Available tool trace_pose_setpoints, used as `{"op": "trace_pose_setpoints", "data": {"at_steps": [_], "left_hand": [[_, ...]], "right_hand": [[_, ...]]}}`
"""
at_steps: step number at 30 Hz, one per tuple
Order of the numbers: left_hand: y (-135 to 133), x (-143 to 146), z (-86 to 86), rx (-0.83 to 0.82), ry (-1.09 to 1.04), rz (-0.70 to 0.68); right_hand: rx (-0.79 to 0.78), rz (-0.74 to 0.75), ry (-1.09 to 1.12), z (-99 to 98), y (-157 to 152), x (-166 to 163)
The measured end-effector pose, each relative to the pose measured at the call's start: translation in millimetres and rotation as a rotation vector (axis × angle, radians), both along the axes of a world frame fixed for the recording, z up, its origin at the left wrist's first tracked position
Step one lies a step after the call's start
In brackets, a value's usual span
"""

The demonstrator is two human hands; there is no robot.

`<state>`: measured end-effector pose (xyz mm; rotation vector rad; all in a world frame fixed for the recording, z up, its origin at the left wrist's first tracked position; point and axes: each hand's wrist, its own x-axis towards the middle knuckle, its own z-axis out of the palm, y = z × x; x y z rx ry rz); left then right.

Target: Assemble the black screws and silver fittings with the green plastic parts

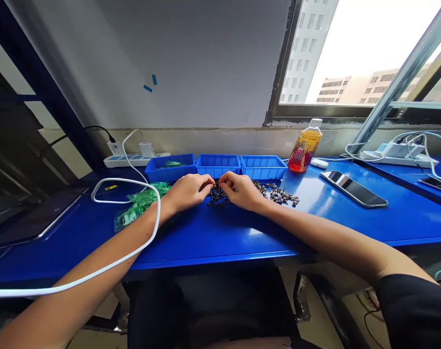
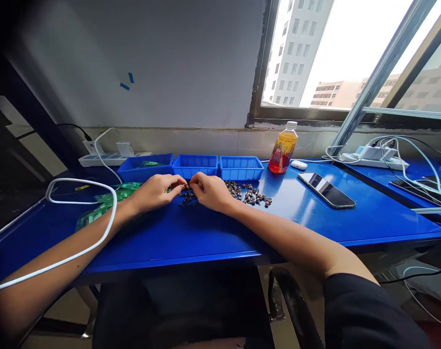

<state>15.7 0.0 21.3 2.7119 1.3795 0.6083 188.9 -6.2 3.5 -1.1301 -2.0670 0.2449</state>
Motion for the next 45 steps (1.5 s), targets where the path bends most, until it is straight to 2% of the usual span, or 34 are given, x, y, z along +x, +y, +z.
{"op": "trace_pose_setpoints", "data": {"at_steps": [13,25,36,45], "left_hand": [[-3.0,-0.1,2.7,0.001,-0.001,-0.05],[-5.4,0.1,5.9,-0.034,0.014,-0.023],[-6.6,0.5,6.1,-0.034,0.008,-0.037],[-5.8,0.1,4.9,-0.015,-0.06,-0.034]], "right_hand": [[-0.016,-0.018,-0.052,1.1,-3.1,-0.2],[0.005,-0.014,-0.049,0.2,-2.4,-1.1],[0.007,-0.078,-0.065,2.0,-4.2,-1.9],[0.033,-0.009,-0.078,-0.7,-4.5,-2.3]]}}
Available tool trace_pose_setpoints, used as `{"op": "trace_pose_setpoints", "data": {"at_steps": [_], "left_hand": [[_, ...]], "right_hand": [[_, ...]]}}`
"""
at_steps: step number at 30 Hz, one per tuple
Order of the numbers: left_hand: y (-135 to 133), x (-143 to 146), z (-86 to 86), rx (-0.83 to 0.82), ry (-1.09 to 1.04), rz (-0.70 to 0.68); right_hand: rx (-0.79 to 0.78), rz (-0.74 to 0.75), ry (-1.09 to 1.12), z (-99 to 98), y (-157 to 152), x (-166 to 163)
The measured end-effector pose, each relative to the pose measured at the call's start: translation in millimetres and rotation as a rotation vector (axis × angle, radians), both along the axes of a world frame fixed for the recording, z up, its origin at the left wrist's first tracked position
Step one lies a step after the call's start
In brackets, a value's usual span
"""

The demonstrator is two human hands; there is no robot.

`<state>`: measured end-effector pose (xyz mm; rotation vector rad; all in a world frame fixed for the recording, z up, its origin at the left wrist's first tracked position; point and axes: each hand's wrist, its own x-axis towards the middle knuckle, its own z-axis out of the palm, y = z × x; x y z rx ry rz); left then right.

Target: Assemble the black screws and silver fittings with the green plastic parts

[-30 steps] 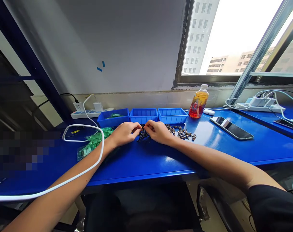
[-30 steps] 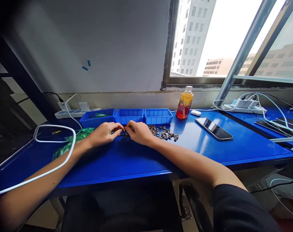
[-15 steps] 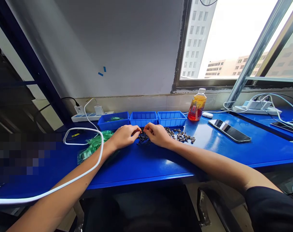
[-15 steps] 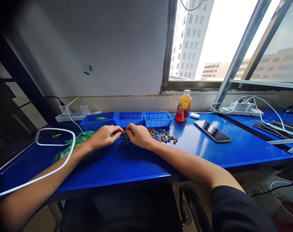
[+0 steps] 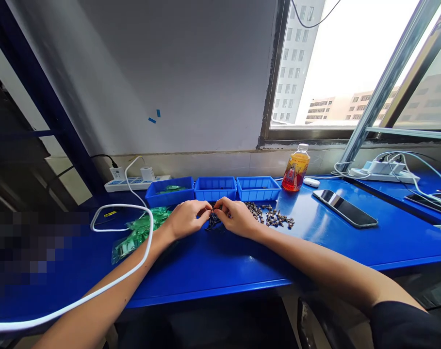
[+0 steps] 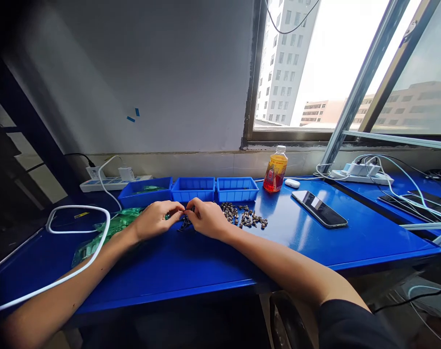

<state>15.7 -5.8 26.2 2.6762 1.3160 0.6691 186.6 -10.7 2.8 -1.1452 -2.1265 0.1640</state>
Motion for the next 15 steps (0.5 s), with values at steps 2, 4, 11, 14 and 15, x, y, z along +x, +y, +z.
{"op": "trace_pose_setpoints", "data": {"at_steps": [2,4,11,14,15], "left_hand": [[1,-2,-2.1,-0.003,-0.009,-0.008],[2,-4,-4.4,-0.001,-0.019,-0.018],[6,-14,-9.2,-0.085,-0.144,-0.003],[7,-15,-11.3,-0.122,-0.158,-0.001],[7,-15,-12.6,-0.109,-0.169,0.002]], "right_hand": [[0.067,-0.004,-0.077,0.3,0,-1],[0.156,0.004,-0.158,-0.4,1,-2],[0.351,0.052,-0.166,-4.8,9,1],[0.398,0.071,-0.109,-2.9,7,4],[0.407,0.077,-0.086,-2.2,6,4]]}}
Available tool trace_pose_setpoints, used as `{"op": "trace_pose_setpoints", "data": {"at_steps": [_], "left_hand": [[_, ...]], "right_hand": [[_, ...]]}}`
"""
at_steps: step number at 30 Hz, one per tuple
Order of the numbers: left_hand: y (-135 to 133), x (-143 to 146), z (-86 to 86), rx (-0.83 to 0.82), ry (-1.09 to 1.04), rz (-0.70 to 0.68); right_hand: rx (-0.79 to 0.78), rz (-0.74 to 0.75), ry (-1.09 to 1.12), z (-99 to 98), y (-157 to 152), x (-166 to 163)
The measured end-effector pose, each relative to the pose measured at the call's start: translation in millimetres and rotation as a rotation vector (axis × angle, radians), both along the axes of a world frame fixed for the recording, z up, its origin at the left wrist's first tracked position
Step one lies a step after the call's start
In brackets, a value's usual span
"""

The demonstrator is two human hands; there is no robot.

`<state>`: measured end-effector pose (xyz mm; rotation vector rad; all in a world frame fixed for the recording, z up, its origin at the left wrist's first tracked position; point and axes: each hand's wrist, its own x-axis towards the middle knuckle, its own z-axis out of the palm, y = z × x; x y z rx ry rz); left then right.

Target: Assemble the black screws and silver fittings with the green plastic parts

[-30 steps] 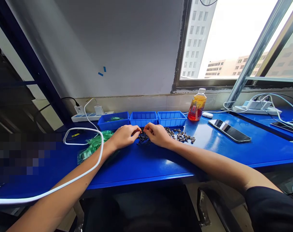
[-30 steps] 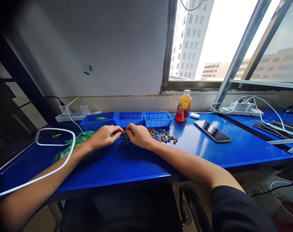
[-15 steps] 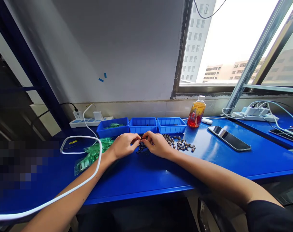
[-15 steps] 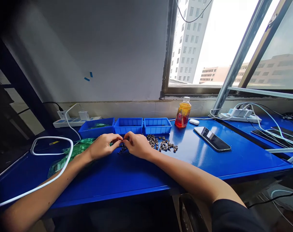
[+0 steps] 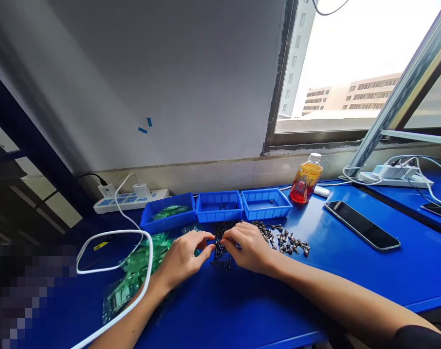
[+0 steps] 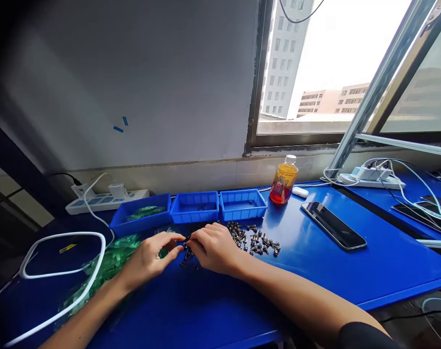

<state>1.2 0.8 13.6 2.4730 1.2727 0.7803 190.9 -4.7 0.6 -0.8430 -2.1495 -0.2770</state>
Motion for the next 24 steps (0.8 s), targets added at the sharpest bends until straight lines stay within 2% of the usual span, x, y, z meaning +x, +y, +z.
{"op": "trace_pose_setpoints", "data": {"at_steps": [6,8,11,14,18,24], "left_hand": [[-1,5,-13.3,0.153,0.039,-0.012],[-1,6,-16.5,0.166,0.068,-0.022],[-2,6,-16.7,0.112,0.111,-0.037],[-2,6,-14.6,0.065,0.119,-0.046],[-1,6,-14.4,0.029,0.101,-0.048],[3,3,-19.1,0.02,0.039,-0.054]], "right_hand": [[0.07,-0.05,0.098,2.5,7,1],[0.126,-0.133,0.125,4.6,16,4],[0.22,-0.342,0.098,7.8,29,12],[0.226,-0.442,0.034,8.1,35,18],[0.186,-0.419,0.041,5.6,36,19],[0.117,-0.278,0.187,9.3,38,22]]}}
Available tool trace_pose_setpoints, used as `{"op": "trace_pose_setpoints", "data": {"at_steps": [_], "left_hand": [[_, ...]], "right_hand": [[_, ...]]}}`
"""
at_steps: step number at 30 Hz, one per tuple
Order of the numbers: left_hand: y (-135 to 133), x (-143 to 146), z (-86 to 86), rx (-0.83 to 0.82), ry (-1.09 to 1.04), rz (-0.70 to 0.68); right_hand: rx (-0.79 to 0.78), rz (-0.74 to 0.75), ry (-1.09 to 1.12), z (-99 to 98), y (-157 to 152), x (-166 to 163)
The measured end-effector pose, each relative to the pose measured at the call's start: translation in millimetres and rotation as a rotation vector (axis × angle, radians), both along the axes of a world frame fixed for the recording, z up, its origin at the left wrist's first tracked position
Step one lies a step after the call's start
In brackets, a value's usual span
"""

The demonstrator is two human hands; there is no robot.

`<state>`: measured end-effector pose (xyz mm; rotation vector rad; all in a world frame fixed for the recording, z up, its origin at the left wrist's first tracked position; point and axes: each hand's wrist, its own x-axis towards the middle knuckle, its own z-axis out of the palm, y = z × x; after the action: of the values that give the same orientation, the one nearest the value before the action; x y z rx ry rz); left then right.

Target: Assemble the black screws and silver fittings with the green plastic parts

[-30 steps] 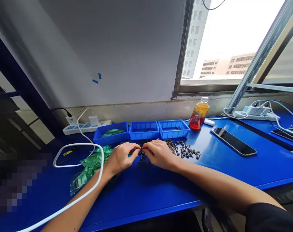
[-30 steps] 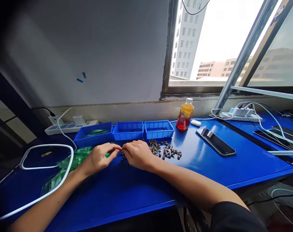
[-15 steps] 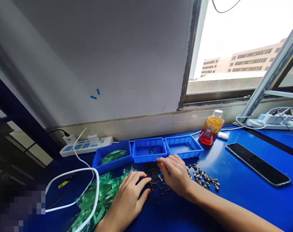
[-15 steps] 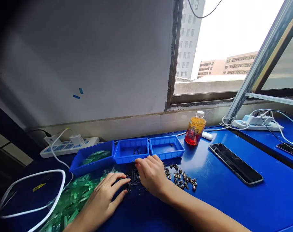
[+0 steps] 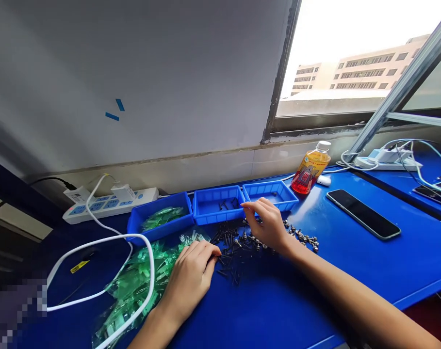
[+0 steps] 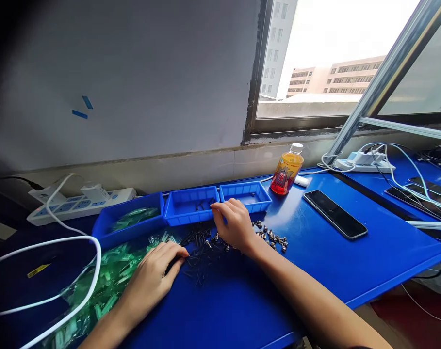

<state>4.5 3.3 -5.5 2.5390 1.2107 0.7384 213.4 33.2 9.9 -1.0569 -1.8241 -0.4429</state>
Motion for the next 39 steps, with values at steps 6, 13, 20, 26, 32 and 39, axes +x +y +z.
{"op": "trace_pose_setpoints", "data": {"at_steps": [6,13,20,26,32,39], "left_hand": [[2,-3,0.8,-0.024,-0.13,0.016],[3,0,4.0,-0.017,-0.067,0.036],[5,5,7.6,-0.032,0.012,0.004],[4,5,11.1,0.033,0.042,-0.005],[-1,9,14.5,0.13,0.076,-0.079],[19,0,34.7,0.064,-0.079,0.018]], "right_hand": [[-0.164,0.01,-0.023,20.2,-8,27],[-0.795,0.022,-0.388,30.7,-23,35],[-0.881,-0.075,-0.46,15.6,-26,10],[-0.74,0.029,-0.385,3.6,-27,0],[-0.58,0.156,-0.214,1.5,-30,-15],[-0.501,0.11,-0.278,18.9,-23,-59]]}}
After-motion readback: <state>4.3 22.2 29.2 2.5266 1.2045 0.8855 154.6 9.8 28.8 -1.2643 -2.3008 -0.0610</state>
